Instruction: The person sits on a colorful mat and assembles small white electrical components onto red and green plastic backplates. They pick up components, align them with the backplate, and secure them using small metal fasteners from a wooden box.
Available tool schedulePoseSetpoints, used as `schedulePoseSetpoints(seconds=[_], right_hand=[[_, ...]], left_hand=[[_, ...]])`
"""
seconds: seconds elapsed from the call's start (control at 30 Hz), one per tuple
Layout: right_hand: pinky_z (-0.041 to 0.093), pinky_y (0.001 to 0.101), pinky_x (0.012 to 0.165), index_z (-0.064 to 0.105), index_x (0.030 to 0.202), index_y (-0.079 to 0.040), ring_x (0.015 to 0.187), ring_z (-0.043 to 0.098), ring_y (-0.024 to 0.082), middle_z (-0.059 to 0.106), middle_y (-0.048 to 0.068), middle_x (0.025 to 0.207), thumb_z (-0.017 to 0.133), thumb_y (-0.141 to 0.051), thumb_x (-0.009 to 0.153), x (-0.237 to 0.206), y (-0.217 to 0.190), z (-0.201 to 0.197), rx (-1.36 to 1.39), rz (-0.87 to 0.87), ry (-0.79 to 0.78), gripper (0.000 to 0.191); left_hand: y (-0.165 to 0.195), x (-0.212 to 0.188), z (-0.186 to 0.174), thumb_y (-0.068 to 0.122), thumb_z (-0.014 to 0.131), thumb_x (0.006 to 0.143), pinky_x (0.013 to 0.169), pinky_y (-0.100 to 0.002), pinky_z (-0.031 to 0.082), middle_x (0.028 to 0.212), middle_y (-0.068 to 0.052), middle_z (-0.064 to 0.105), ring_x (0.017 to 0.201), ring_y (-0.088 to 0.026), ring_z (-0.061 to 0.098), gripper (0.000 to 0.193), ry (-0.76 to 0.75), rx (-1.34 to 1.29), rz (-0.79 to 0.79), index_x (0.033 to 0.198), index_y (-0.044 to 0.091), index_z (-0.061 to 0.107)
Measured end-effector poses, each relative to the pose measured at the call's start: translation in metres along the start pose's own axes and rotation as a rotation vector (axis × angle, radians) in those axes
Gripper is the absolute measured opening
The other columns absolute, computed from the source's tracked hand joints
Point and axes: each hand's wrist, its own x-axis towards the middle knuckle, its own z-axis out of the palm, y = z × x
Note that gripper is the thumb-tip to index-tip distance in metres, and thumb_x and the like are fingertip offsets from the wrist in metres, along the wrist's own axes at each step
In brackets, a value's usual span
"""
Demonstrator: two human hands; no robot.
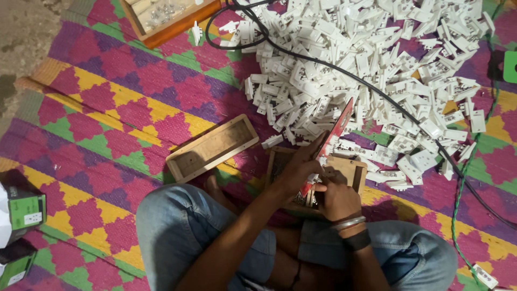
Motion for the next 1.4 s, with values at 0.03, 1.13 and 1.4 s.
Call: schedulePoseSetpoints(seconds=[0.03,1.13,1.4], right_hand=[[0.057,0.0522,0.073,0.069,0.126,-0.018,0.084,0.070,0.042,0.066,0.016,0.124,0.080,-0.019,0.070,0.000,0.001,-0.002,0.005,0.028,-0.019,0.057],[0.049,0.0247,0.068,0.070,0.108,0.005,0.073,0.059,0.011,0.069,0.005,0.087,0.068,-0.004,0.098,0.022,0.061,-0.051,1.366,0.147,0.175,0.014],[0.051,0.0263,0.068,0.070,0.107,0.005,0.072,0.060,0.012,0.070,0.005,0.089,0.068,-0.003,0.096,0.022,0.057,-0.049,1.392,0.160,0.171,0.013]], left_hand=[[0.002,-0.001,0.000,0.008,0.054,0.087,0.091,-0.030,0.052,0.139,-0.018,0.049,0.106,-0.021,0.056,0.081,0.004,0.032,-0.003,0.166,0.016,0.037],[0.018,-0.018,0.011,0.015,0.060,0.078,0.084,-0.045,0.061,0.139,-0.004,0.040,0.118,-0.021,0.050,0.088,-0.234,-0.026,-0.365,0.161,0.033,0.032],[0.023,-0.018,0.010,0.017,0.059,0.082,0.084,-0.043,0.060,0.142,-0.008,0.035,0.119,-0.025,0.050,0.088,-0.268,0.065,-0.332,0.163,0.034,0.030]])
